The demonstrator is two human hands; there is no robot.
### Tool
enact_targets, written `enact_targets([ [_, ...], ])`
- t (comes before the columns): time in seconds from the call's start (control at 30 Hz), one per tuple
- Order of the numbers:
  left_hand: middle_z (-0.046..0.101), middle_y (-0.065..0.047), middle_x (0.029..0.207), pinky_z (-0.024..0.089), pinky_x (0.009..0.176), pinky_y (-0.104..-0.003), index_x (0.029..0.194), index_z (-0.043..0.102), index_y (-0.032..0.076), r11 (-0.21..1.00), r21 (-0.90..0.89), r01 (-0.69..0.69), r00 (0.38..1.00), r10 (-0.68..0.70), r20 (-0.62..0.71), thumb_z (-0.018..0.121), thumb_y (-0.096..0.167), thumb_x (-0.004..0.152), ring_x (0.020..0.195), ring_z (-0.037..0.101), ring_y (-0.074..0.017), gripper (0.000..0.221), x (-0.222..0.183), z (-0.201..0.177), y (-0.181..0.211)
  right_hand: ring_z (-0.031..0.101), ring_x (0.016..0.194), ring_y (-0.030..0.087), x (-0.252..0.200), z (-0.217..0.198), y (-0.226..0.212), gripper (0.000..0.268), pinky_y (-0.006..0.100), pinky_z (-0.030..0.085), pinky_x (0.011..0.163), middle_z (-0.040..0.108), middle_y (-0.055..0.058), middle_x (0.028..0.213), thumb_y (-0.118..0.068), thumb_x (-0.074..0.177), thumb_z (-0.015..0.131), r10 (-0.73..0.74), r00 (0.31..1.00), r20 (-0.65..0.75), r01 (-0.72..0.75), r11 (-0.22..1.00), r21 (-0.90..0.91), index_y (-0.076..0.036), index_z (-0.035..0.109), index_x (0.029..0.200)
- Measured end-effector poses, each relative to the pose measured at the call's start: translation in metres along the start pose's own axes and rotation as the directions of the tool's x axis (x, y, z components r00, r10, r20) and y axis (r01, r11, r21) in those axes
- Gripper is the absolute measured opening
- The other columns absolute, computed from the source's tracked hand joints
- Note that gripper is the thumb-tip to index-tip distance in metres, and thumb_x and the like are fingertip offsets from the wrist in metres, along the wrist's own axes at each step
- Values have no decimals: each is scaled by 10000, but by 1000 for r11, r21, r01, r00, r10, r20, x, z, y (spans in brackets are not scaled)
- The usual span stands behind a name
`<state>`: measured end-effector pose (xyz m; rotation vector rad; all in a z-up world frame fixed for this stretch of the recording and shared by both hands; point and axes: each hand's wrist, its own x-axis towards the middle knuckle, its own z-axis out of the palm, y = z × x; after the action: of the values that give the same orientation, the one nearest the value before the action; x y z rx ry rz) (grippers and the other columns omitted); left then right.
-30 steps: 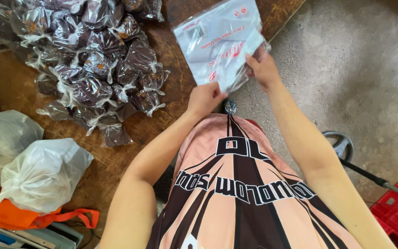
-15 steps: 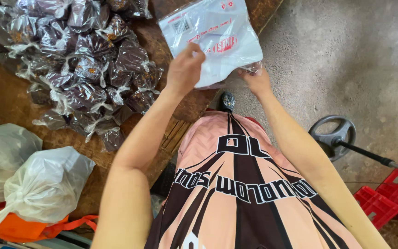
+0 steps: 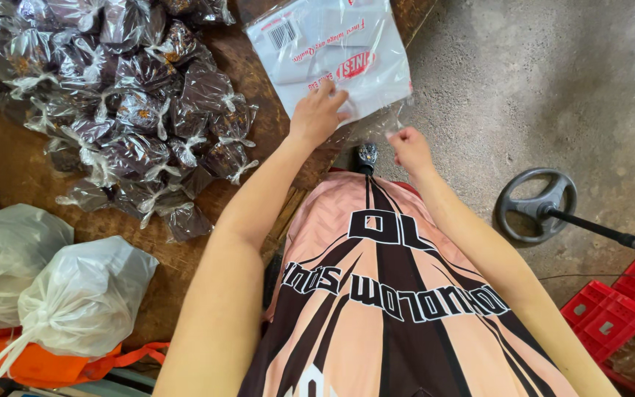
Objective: The person packs multiple small wrapped bakery items into a white plastic bag by hand and then ties the bag shut.
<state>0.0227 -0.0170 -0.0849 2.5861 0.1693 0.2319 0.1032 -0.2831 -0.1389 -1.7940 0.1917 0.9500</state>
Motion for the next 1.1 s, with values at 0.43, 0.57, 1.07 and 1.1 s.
enact_targets([
  [0.43,663,-74,911,520,730,-410,901,757,88,895,-427,130,989,-150,-14,773,208,887,840,674,-291,122,16,-11,-12,700,891,130,-10,65,-93,261,295,565,748,740,22,1041,-325,948,673,41,923,384,-154,951,270,-131,682,1121],
  [0.57,664,-89,970,526,784,-408,973,756,87,863,-444,242,969,-238,64,754,231,915,888,674,-289,155,19,-21,-6,694,885,174,24,87,-90,234,332,571,733,703,24,1004,-301,980,694,-5,947,322,-176,829,531,-103,616,1076],
  [1.07,230,-51,1693,123,1260,-538,1500,514,187,966,205,158,976,-184,118,777,326,796,1572,157,-267,764,18,-16,-28,608,1010,137,-192,-77,-218,183,305,504,929,668,27,1082,-184,1047,624,-661,692,290,474,719,508,-19,633,1124],
  [1.1,220,-82,1654,128,1239,-573,1463,516,154,974,118,192,964,-210,165,812,445,789,1539,146,-296,791,23,-27,-22,609,1009,139,-198,-86,-221,184,306,505,927,668,29,1082,-183,1046,626,-659,705,261,486,718,498,-18,633,1125],
])
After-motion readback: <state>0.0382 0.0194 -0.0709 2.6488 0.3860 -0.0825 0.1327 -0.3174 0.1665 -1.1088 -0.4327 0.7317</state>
